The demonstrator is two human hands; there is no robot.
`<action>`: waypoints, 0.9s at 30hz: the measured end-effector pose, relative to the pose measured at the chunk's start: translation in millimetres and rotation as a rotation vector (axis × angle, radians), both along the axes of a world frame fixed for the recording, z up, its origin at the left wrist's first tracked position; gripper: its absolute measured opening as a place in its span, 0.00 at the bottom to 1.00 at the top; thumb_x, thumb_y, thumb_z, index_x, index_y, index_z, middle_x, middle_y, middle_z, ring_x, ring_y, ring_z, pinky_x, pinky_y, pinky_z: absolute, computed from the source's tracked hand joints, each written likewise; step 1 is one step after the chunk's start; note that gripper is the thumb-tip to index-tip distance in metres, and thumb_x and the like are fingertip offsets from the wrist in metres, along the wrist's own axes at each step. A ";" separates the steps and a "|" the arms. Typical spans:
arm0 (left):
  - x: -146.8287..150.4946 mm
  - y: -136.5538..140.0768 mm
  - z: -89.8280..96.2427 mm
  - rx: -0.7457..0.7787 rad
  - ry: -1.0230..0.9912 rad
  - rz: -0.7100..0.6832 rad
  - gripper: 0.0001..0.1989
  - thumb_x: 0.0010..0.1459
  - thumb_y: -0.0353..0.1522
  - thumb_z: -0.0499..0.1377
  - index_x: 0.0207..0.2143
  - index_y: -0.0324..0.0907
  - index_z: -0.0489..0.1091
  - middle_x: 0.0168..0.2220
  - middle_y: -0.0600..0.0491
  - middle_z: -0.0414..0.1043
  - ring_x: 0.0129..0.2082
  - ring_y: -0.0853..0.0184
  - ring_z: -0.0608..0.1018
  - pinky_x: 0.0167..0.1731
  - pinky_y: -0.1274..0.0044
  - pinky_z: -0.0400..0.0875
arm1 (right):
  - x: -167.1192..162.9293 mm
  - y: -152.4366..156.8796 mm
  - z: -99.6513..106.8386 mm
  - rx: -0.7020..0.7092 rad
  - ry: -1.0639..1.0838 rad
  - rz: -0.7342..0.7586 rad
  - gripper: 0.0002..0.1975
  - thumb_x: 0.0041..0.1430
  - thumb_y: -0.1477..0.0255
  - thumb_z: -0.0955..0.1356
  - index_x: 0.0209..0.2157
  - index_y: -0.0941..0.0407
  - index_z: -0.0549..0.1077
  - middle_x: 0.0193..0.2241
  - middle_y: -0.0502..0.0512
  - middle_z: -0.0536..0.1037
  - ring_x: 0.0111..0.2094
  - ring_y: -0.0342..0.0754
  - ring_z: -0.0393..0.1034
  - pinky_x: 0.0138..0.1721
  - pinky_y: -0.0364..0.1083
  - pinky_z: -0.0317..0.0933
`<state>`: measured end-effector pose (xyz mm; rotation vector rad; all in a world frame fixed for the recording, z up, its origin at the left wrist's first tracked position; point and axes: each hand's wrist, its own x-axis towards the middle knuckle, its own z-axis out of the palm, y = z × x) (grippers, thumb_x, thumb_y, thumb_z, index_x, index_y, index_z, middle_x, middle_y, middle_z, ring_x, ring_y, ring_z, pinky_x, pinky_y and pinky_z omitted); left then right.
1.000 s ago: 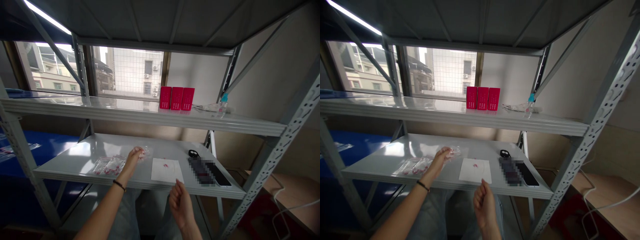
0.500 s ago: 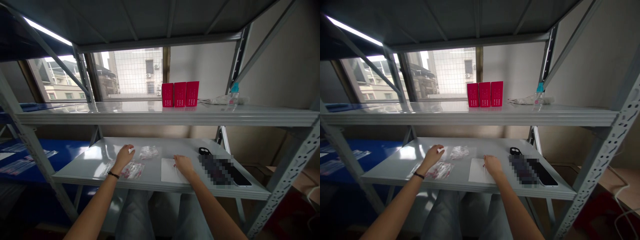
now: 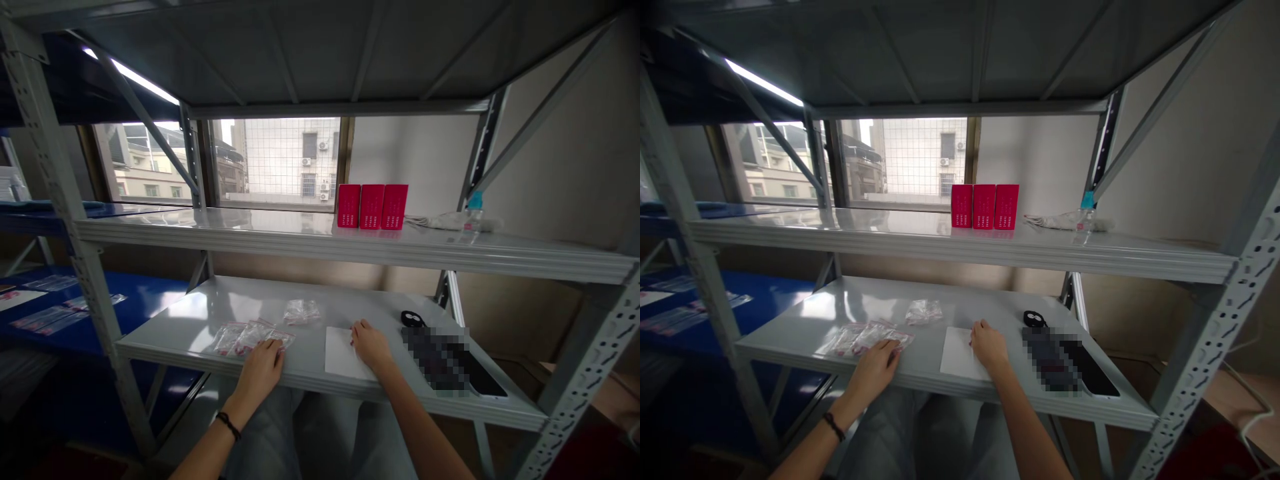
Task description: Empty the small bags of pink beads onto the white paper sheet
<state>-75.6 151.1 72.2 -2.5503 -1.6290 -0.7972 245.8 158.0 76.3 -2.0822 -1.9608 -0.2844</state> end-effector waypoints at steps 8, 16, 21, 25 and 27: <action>-1.1 14.7 -14.6 0.019 -0.288 -0.027 0.15 0.60 0.23 0.51 0.46 0.41 0.71 0.40 0.46 0.78 0.42 0.58 0.79 0.45 0.68 0.73 | -0.5 -2.8 6.1 0.072 -0.006 -0.002 0.17 0.72 0.66 0.55 0.40 0.54 0.72 0.41 0.56 0.80 0.34 0.51 0.80 0.30 0.47 0.59; -3.9 15.8 -5.5 0.003 -0.323 -0.009 0.10 0.56 0.37 0.65 0.35 0.46 0.67 0.29 0.57 0.74 0.29 0.61 0.78 0.32 0.74 0.68 | -4.6 -16.2 35.6 0.190 0.010 -0.003 0.18 0.71 0.63 0.56 0.38 0.53 0.73 0.40 0.56 0.78 0.29 0.46 0.76 0.26 0.45 0.54; -2.2 16.8 -4.0 0.061 -0.283 0.054 0.15 0.55 0.45 0.65 0.31 0.47 0.64 0.24 0.59 0.69 0.25 0.62 0.76 0.28 0.76 0.59 | -34.8 -35.7 54.9 0.246 0.199 0.140 0.19 0.72 0.62 0.54 0.40 0.51 0.72 0.44 0.54 0.76 0.32 0.46 0.76 0.30 0.46 0.59; -4.8 16.2 5.1 0.107 -0.394 0.104 0.20 0.59 0.47 0.60 0.23 0.46 0.60 0.19 0.62 0.58 0.21 0.67 0.68 0.27 0.77 0.54 | -52.8 -53.0 59.3 0.217 0.457 0.274 0.19 0.72 0.60 0.55 0.39 0.51 0.73 0.43 0.53 0.75 0.35 0.47 0.75 0.38 0.47 0.63; -5.0 12.0 14.9 0.095 -0.538 0.070 0.22 0.60 0.48 0.57 0.21 0.46 0.57 0.18 0.62 0.54 0.20 0.68 0.64 0.26 0.77 0.54 | -60.9 -63.9 61.0 0.194 0.584 0.344 0.17 0.71 0.60 0.57 0.42 0.51 0.74 0.43 0.54 0.75 0.34 0.46 0.73 0.40 0.48 0.64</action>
